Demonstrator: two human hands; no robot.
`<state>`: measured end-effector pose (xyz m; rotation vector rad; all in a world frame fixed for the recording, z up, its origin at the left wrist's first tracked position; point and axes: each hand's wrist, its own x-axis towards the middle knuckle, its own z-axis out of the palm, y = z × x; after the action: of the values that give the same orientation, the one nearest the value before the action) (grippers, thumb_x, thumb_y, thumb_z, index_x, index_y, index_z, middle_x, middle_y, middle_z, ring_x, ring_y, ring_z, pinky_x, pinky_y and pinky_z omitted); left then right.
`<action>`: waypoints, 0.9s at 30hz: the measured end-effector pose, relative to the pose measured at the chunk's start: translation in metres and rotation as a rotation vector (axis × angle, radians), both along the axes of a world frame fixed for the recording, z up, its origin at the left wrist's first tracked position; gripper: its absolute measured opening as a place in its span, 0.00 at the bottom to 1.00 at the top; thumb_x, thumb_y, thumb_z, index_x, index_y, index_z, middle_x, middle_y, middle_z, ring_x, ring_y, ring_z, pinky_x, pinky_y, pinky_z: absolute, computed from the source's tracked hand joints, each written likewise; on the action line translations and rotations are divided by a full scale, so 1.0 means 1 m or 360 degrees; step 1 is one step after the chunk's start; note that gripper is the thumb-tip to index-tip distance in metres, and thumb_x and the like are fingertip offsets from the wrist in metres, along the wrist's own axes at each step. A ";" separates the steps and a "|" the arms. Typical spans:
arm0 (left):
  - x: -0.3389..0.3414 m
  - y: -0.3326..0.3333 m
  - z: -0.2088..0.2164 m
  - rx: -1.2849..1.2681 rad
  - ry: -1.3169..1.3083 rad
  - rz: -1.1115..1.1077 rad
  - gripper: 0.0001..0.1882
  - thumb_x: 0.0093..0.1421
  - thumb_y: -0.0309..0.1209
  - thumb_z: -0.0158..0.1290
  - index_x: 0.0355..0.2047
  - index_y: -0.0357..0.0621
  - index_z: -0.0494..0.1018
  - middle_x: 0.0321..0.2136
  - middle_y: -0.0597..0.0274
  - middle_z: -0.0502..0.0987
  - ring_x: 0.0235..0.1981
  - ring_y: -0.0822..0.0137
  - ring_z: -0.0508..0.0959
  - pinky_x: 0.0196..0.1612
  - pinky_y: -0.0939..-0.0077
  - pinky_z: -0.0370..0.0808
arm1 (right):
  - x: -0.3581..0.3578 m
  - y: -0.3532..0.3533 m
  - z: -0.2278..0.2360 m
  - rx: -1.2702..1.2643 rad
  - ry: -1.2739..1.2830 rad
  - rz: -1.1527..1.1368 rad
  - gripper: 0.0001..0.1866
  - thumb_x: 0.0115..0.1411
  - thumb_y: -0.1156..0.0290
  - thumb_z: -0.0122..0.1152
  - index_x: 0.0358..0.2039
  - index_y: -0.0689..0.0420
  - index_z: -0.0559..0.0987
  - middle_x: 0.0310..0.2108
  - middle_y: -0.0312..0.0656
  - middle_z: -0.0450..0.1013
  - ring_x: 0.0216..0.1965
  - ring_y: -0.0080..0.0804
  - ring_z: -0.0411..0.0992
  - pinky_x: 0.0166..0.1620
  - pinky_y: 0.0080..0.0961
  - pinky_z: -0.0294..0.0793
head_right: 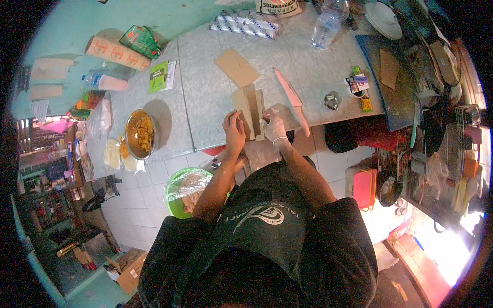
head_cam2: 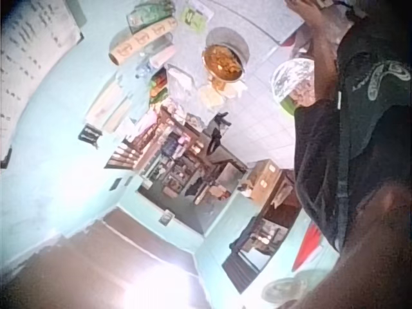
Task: The person folds flat cardboard sheets into small rectangular boxes on a cluttered table, then carries the stack to an outdoor cooking area and places them on a metal shelf. The person also briefly stirs a large pot of food with a ladle.
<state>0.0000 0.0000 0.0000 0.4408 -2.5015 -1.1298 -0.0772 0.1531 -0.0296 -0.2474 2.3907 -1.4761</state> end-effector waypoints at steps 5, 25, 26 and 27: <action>-0.004 0.002 0.004 0.0169 0.0109 -0.0082 0.18 0.60 0.22 0.52 0.52 0.41 0.69 0.50 0.45 0.69 0.53 0.46 0.69 0.57 0.56 0.65 | 0.001 0.000 0.009 0.0051 0.0081 -0.0002 0.16 0.53 0.78 0.64 0.43 0.60 0.72 0.36 0.52 0.78 0.43 0.48 0.78 0.45 0.38 0.75; 0.001 -0.017 -0.058 0.1137 -0.0340 0.0324 0.19 0.67 0.35 0.48 0.47 0.30 0.76 0.28 0.54 0.80 0.26 0.66 0.79 0.29 0.71 0.75 | 0.017 -0.044 0.052 0.0648 0.0433 0.0479 0.11 0.57 0.70 0.56 0.40 0.53 0.80 0.36 0.49 0.75 0.39 0.51 0.75 0.41 0.44 0.77; -0.001 -0.016 -0.044 0.1407 -0.0436 0.0367 0.18 0.66 0.35 0.49 0.48 0.31 0.76 0.29 0.55 0.80 0.26 0.67 0.79 0.29 0.72 0.75 | 0.017 -0.042 0.040 0.0736 0.0419 0.0495 0.11 0.57 0.70 0.56 0.40 0.53 0.80 0.36 0.50 0.75 0.39 0.51 0.75 0.41 0.44 0.77; 0.001 -0.017 -0.029 0.1669 -0.0524 0.0441 0.18 0.66 0.35 0.50 0.48 0.32 0.77 0.29 0.57 0.80 0.26 0.67 0.78 0.29 0.72 0.75 | 0.019 -0.044 0.041 0.0683 0.0421 0.0507 0.12 0.57 0.70 0.56 0.41 0.53 0.80 0.36 0.49 0.75 0.39 0.51 0.75 0.41 0.44 0.77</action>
<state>0.0012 -0.0173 -0.0286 1.2644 -1.7585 -2.3072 -0.0578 0.1096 0.0113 -0.7147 2.6423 -0.8094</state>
